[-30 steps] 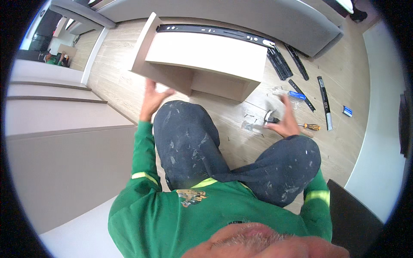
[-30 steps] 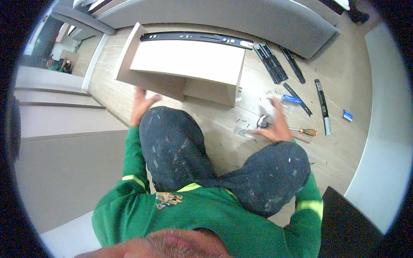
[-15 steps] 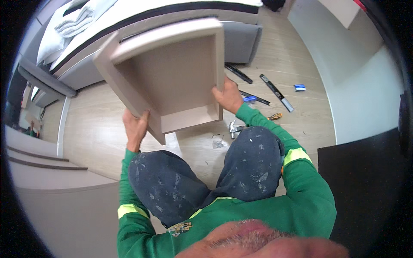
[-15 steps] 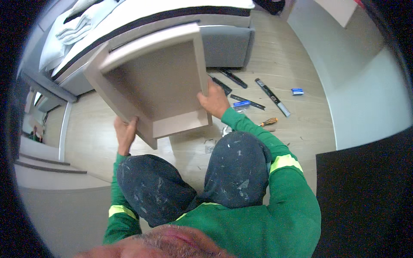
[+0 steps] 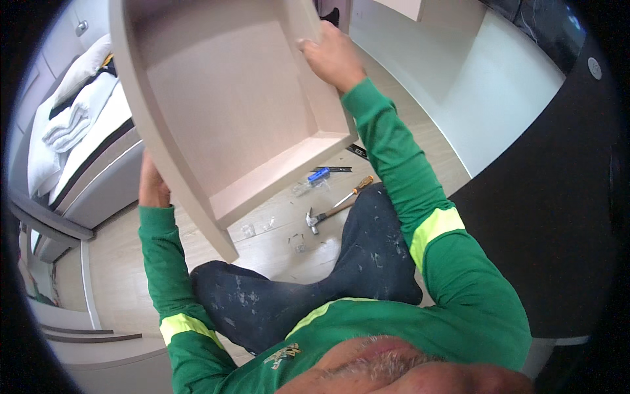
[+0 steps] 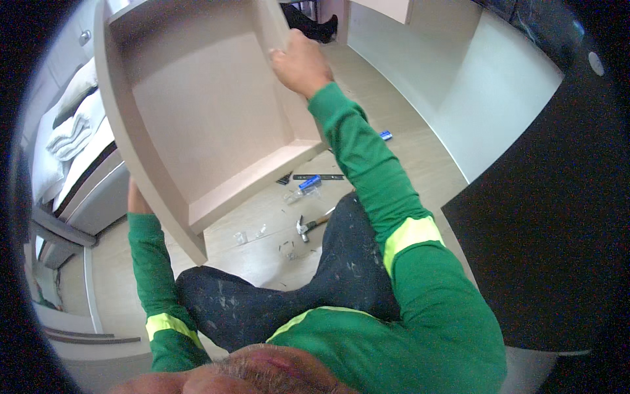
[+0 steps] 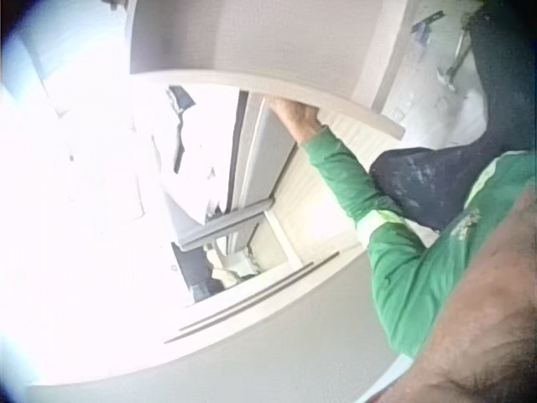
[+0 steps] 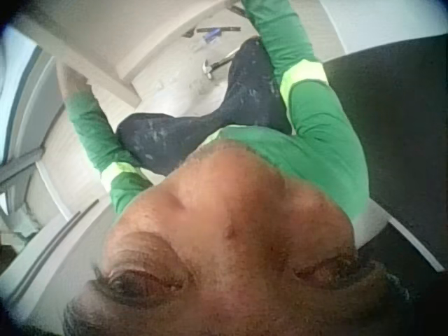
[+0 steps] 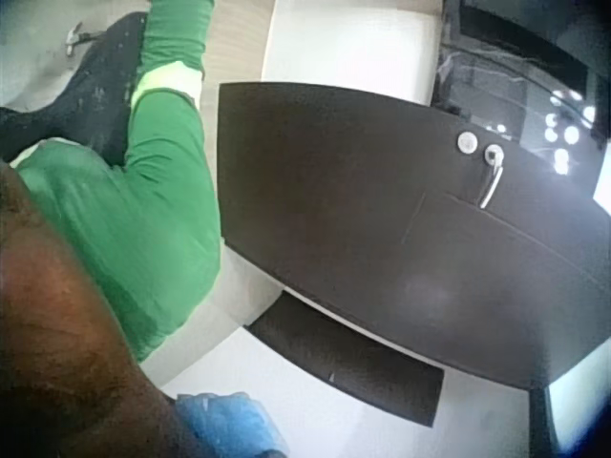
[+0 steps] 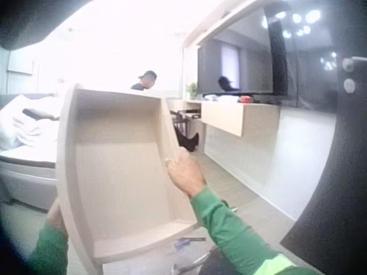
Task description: The person assembles a wooden drawer by attaching metal slides using a cordless drill and screws. They then lift the drawer and install it into a cabinet unit with assistance from another person.
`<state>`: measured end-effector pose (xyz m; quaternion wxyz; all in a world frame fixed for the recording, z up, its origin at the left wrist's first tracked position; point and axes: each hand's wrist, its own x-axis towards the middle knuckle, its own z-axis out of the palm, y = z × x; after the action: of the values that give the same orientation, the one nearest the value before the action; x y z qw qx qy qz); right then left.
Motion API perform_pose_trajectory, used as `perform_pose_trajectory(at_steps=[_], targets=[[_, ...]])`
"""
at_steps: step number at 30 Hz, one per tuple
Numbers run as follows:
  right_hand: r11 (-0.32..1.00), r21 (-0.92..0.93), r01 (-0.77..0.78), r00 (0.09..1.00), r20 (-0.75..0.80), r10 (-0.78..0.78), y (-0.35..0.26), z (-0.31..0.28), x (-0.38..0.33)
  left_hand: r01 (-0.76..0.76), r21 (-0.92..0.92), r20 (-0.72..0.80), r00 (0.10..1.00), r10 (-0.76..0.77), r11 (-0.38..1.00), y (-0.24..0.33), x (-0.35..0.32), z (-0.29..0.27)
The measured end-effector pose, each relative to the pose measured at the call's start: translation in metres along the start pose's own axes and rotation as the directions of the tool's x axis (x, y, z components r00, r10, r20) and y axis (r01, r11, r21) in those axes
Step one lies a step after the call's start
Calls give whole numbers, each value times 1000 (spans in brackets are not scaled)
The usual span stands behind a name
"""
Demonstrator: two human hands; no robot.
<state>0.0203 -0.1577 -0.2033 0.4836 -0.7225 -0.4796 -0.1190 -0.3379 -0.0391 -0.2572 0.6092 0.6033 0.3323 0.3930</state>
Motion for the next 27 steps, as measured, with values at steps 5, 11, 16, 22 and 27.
perform_pose_trajectory(at_steps=[5, 11, 16, 22, 27], targets=[[991, -124, 50, 995, 97, -38, -31, 2, 0, 33, 45, -53, 998, -31, 998, -32, -19, -4], [941, -287, 178, 971, 204, -121, -48, 2, 10, 148, 64, -106, 984, -140, 987, -76, -4, -4], [949, -190, 251, 919, 354, -173, -59, 1, 6, 299, 33, -131, 947, -292, 954, -115, 9, 6], [925, -143, 351, 791, 574, -211, -143, -21, 58, 475, -14, -155, 868, -472, 880, -111, -17, 17], [965, 180, 189, 557, 790, -256, -154, -111, 130, 602, -50, -239, 767, -595, 797, -67, -68, 15]])
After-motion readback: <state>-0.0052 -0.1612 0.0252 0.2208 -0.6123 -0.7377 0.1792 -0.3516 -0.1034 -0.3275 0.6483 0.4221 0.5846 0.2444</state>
